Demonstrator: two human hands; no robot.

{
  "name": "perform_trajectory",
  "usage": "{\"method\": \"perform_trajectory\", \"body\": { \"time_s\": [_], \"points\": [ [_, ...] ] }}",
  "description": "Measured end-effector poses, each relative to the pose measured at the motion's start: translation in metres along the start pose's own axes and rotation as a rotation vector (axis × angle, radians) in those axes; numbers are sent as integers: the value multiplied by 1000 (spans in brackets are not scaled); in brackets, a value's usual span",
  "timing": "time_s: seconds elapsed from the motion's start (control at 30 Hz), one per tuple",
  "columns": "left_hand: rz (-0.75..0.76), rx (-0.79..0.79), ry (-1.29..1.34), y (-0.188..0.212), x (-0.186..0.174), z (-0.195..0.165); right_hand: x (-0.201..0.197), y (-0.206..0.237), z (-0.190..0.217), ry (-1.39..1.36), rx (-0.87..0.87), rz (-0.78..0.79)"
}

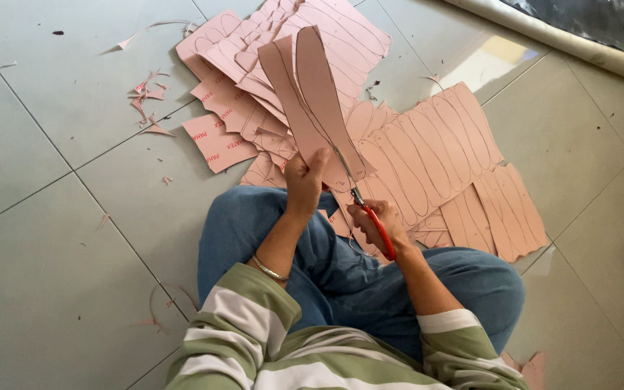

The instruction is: The person sits on the floor cutting pink shoe upper pattern pieces with red-handled scissors. They follow drawn outlines on the material, trim around each piece one at a time, and set finished cut pieces onto a growing pile beside them.

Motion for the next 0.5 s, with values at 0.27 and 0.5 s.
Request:
{"method": "perform_trajectory", "body": {
  "time_s": [0.27,0.5],
  "points": [
    [-88,168,-168,-10,-9,4,-4,4,9,-11,-18,131],
    [-96,229,-117,-5,-6,4,-8,3,10,9,-13,137]
  ]
}}
Point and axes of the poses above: each hand's wrist, its own y-axis away from the middle knuckle, its own x-axis out of the palm, z = x × y, the point moved 3 cm from there along -y, towards the middle knuckle, and after that the axes turned 14 degrees about -x, right-handed, at the moved point
